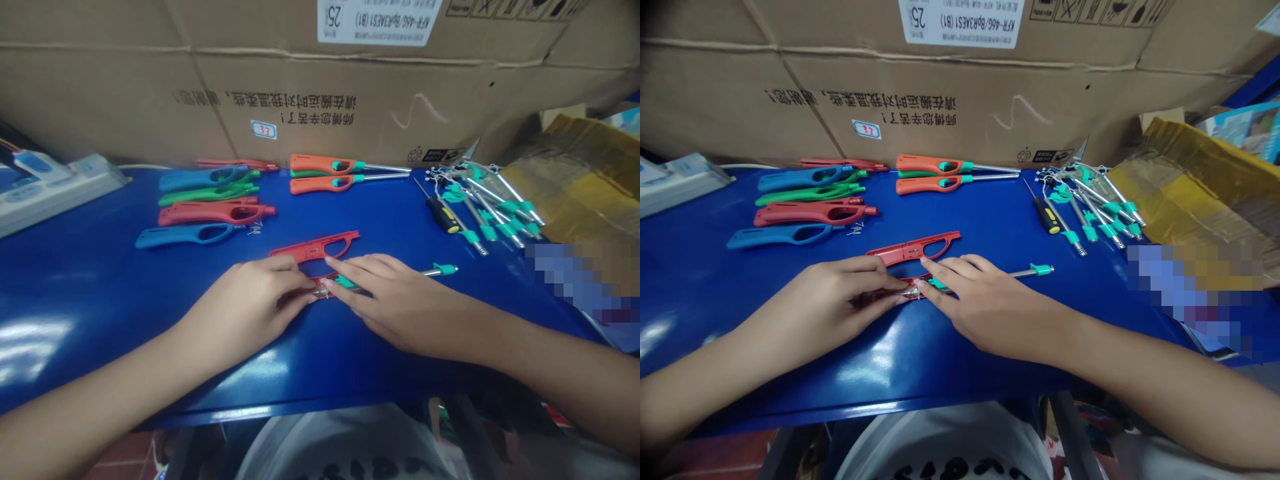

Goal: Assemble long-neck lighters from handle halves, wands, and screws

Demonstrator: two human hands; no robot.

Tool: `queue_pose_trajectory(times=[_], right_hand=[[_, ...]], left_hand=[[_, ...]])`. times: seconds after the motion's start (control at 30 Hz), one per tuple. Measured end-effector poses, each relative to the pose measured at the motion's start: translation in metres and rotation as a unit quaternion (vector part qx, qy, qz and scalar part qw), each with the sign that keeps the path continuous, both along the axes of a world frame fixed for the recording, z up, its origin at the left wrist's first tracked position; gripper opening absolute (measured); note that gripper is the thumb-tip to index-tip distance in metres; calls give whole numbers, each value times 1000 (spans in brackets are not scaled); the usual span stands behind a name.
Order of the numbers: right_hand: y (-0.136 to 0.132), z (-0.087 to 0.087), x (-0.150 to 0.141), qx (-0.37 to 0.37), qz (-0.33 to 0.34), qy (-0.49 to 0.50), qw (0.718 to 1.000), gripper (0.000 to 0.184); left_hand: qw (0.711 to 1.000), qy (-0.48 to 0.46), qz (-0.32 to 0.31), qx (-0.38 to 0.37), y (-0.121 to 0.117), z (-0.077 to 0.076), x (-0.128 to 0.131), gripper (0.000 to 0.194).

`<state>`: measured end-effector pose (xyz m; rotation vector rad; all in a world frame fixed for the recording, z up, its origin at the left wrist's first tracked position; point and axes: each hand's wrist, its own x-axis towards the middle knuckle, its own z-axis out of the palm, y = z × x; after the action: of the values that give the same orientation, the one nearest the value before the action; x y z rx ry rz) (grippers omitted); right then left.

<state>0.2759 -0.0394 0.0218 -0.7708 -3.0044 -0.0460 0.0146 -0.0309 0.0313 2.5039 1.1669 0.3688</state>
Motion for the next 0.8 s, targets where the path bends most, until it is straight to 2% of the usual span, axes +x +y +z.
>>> queue_pose_trajectory(times=[0.23,0.67,0.8], right_hand=[[-6,-7,-4,27,-4,9,1000,53],[-1,-4,-4,2,4,19,1000,50],[3,-1,-2,-40,0,48,998,49]], left_hand=[[1000,-5,13,-8,1,1,2,16],[1000,1,21,-8,-1,1,3,12],[1000,6,25,-8,-2,1,3,11]])
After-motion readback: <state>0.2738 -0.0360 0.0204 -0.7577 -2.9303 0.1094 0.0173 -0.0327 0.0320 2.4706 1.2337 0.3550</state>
